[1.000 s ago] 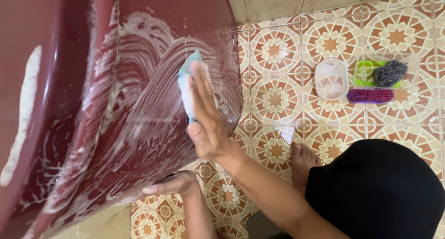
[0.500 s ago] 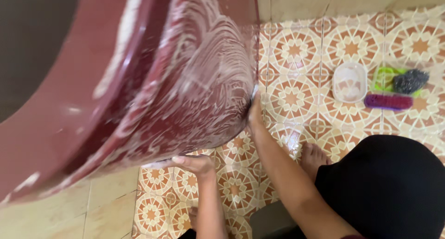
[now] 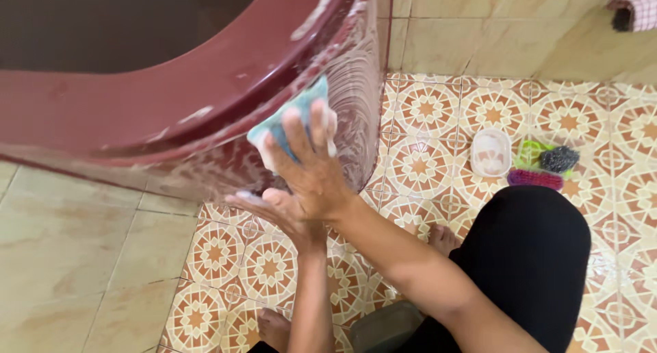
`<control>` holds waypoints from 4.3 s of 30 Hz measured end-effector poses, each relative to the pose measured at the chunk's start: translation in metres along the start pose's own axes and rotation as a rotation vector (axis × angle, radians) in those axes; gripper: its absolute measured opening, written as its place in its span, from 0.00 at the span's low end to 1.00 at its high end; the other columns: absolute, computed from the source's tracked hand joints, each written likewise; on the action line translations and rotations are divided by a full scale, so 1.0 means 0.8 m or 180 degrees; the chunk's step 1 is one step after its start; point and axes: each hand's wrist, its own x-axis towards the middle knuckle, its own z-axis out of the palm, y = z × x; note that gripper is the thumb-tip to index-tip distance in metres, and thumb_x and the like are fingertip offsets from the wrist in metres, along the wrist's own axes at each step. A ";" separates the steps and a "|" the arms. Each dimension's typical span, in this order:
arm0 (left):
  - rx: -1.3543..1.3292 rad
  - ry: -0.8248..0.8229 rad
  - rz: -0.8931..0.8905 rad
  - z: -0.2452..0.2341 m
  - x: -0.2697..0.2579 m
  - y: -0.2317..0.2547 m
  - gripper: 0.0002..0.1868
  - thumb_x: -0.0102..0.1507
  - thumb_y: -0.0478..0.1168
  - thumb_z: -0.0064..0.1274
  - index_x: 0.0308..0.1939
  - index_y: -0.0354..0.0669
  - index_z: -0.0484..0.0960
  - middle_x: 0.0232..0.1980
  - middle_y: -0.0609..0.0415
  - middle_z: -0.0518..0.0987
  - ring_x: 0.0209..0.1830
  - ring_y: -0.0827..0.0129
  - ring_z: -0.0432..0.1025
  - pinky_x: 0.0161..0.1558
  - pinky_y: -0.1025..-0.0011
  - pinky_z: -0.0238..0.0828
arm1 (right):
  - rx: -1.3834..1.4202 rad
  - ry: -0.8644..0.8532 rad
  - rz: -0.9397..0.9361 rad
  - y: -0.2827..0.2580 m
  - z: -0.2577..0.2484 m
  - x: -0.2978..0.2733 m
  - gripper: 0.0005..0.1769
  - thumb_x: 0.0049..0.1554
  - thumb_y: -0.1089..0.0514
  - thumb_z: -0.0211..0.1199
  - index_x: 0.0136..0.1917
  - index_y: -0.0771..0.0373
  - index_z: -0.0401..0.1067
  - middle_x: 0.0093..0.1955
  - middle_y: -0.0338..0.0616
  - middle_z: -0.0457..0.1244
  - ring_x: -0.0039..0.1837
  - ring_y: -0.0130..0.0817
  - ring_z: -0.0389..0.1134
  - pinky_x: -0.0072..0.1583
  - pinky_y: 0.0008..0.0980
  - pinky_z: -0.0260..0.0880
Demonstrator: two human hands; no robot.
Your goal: The person scrubs the exterior side of a maroon bathtub using a soapy sponge. They are sitting on the floor and work their way around the curved surface, applying soap and scrubbing in circular motions.
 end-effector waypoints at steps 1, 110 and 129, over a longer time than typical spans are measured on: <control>0.0012 -0.0079 -0.0148 -0.008 0.001 -0.003 0.38 0.78 0.59 0.21 0.84 0.46 0.27 0.87 0.41 0.22 0.89 0.47 0.20 0.88 0.46 0.19 | -0.0204 -0.0079 -0.0099 0.003 0.003 -0.013 0.43 0.67 0.35 0.40 0.88 0.51 0.34 0.89 0.40 0.23 0.90 0.42 0.18 0.86 0.48 0.14; 0.0000 0.0562 0.0634 0.000 0.051 -0.047 0.40 0.74 0.62 0.15 0.83 0.46 0.27 0.87 0.52 0.22 0.87 0.60 0.20 0.85 0.54 0.16 | -0.0155 -0.0283 -0.0274 0.094 0.005 -0.039 0.39 0.71 0.42 0.45 0.88 0.50 0.34 0.90 0.49 0.24 0.88 0.55 0.23 0.84 0.60 0.22; 0.1229 -0.0074 0.2137 -0.019 0.089 0.039 0.41 0.77 0.63 0.18 0.85 0.41 0.33 0.87 0.46 0.24 0.88 0.58 0.17 0.85 0.54 0.08 | -0.0050 0.0012 -0.0082 0.065 -0.002 -0.018 0.35 0.71 0.48 0.50 0.86 0.51 0.44 0.90 0.49 0.32 0.89 0.51 0.30 0.84 0.58 0.26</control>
